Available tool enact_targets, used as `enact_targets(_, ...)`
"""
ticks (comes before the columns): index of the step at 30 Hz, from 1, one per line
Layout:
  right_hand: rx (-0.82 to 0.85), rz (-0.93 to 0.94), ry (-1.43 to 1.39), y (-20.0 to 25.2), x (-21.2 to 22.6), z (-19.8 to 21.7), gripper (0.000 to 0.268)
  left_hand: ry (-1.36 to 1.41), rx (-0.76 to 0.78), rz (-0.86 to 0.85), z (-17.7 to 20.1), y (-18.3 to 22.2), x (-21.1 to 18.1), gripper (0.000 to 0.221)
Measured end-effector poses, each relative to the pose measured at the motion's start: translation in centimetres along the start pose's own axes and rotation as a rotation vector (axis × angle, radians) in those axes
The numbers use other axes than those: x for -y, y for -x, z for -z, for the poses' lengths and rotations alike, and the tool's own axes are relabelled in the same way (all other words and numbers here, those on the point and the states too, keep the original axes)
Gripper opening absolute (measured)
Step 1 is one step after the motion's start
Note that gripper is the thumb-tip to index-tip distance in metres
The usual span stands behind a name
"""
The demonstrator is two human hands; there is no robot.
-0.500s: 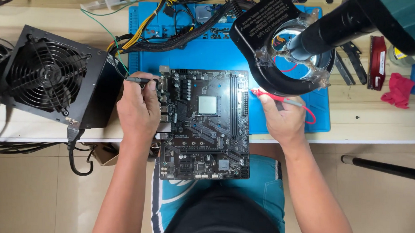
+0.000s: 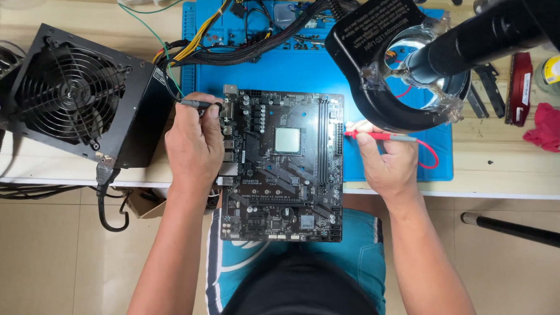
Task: Testing electrical components on a computer motherboard using a multimeter probe at a repair bench.
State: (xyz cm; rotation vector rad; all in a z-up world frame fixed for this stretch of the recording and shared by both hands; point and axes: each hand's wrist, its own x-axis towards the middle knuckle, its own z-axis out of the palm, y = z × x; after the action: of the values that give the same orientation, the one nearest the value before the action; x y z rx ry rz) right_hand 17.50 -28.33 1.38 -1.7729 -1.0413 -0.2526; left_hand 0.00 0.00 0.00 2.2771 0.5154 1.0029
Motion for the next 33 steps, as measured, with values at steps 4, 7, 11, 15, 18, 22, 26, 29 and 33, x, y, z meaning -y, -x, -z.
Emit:
enact_targets(4,0.015,0.034,0.017,0.2,-0.3,0.0,0.015,-0.006,0.007,0.002,0.0,0.0,-0.1,0.010)
enact_targets(7,0.023,0.034,0.035,0.2,-0.3,0.0,0.014,-0.005,0.004,0.005,0.0,0.1,0.1,0.010)
enact_targets(11,0.073,0.028,0.035,-0.4,0.5,0.7,0.017,-0.005,-0.012,0.010,0.0,0.2,0.1,0.009)
enact_targets(15,0.205,-0.047,0.229,-0.6,1.3,1.4,0.017,-0.036,-0.010,0.006,-0.2,0.0,0.4,0.006)
enact_targets(18,0.232,-0.049,0.279,-2.4,2.6,1.3,0.019,-0.058,0.000,0.030,-0.3,0.0,0.6,0.011)
enact_targets(22,0.242,-0.049,0.298,-2.8,2.9,1.1,0.021,-0.048,0.009,0.053,-0.4,0.2,0.7,0.013)
enact_targets(26,0.281,-0.105,0.316,-3.1,2.6,1.3,0.019,-0.059,0.016,0.060,-0.3,0.0,0.4,0.014)
enact_targets(29,0.290,-0.115,0.339,-2.7,2.2,1.2,0.020,-0.066,0.011,0.043,-0.5,0.3,0.8,0.012)
enact_targets(33,0.292,-0.159,0.332,-2.5,2.1,1.1,0.021,-0.074,0.025,0.058,-0.6,0.3,0.9,0.011)
